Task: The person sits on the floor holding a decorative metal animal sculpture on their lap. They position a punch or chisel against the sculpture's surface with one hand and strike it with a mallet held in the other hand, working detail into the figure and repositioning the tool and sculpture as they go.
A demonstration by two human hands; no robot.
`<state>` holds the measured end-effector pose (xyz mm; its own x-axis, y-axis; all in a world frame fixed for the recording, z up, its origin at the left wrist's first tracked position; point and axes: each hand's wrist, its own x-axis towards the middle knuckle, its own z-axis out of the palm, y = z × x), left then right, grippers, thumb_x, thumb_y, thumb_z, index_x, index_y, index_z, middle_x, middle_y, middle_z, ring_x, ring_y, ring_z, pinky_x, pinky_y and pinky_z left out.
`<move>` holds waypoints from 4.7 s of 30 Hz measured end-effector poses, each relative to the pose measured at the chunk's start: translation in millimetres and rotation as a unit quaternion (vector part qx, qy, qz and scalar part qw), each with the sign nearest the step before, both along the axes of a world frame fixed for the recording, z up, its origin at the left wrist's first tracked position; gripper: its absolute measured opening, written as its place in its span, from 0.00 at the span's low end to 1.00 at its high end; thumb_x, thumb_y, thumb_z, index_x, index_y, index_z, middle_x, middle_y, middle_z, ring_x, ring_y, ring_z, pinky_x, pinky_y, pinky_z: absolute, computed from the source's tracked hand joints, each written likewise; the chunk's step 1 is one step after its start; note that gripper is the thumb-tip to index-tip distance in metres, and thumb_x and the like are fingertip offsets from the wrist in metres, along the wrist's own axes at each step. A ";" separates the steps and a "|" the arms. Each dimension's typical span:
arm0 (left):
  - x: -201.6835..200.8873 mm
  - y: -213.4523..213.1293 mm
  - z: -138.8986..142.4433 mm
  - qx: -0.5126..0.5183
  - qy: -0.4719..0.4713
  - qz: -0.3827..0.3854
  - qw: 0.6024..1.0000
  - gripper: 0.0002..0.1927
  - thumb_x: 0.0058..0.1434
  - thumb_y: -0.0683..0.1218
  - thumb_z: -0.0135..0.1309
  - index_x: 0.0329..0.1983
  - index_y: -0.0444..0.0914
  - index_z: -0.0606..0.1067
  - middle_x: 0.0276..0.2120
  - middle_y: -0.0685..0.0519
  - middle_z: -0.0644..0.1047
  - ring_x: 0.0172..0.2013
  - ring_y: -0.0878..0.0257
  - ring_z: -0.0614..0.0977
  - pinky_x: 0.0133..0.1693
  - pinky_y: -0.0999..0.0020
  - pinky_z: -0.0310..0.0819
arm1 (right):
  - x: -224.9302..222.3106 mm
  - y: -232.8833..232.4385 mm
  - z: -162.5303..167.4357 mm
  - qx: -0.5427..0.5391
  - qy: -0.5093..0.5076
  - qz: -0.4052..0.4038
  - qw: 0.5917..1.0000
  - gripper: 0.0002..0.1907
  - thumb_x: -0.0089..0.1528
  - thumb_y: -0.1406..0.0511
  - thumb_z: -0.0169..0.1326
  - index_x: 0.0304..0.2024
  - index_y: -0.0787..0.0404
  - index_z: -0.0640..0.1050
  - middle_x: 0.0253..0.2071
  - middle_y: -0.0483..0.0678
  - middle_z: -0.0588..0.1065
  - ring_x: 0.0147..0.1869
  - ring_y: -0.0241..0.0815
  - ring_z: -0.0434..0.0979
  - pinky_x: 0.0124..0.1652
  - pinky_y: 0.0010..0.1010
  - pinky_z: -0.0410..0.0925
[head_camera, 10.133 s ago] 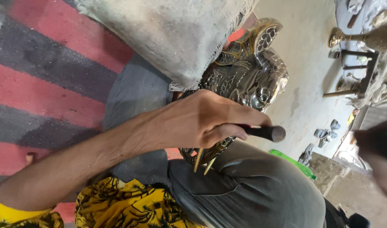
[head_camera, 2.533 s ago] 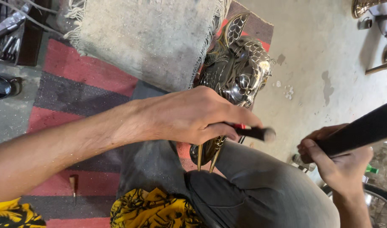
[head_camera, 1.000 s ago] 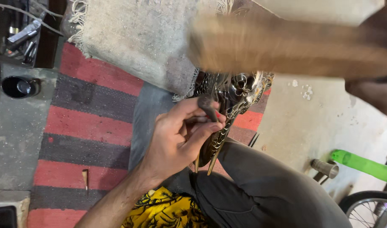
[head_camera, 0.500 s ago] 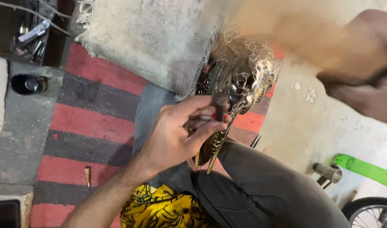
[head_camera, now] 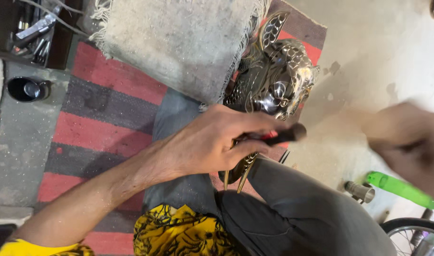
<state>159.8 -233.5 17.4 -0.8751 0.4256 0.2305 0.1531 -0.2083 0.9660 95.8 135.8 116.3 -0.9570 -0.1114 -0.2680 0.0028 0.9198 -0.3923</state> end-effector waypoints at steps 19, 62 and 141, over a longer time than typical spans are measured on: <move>-34.1 -3.7 7.7 -0.104 0.121 -0.247 0.956 0.28 0.60 0.33 0.47 0.62 0.46 0.75 0.37 0.47 0.84 0.40 0.62 0.88 0.34 0.67 0.86 | 69.1 -22.9 9.2 0.073 0.230 0.218 0.946 0.13 0.67 0.73 0.65 0.45 0.70 0.72 0.36 0.57 0.77 0.35 0.49 0.78 0.36 0.30 0.69; -56.3 30.7 38.0 -0.216 0.098 -0.284 0.929 0.31 0.55 0.32 0.55 0.62 0.47 0.73 0.36 0.49 0.85 0.40 0.60 0.89 0.36 0.59 0.84 | 64.4 6.8 -63.2 -0.193 0.148 0.000 0.970 0.09 0.67 0.70 0.60 0.42 0.63 0.71 0.36 0.48 0.78 0.36 0.40 0.80 0.43 0.29 0.74; -21.5 57.8 78.9 -0.298 -0.029 -0.028 0.954 0.21 0.60 0.36 0.55 0.57 0.40 0.76 0.37 0.43 0.82 0.37 0.44 0.84 0.37 0.52 0.78 | 27.0 15.7 -57.9 -0.113 0.062 0.069 0.989 0.13 0.53 0.75 0.62 0.40 0.68 0.78 0.28 0.53 0.77 0.31 0.47 0.79 0.34 0.31 0.71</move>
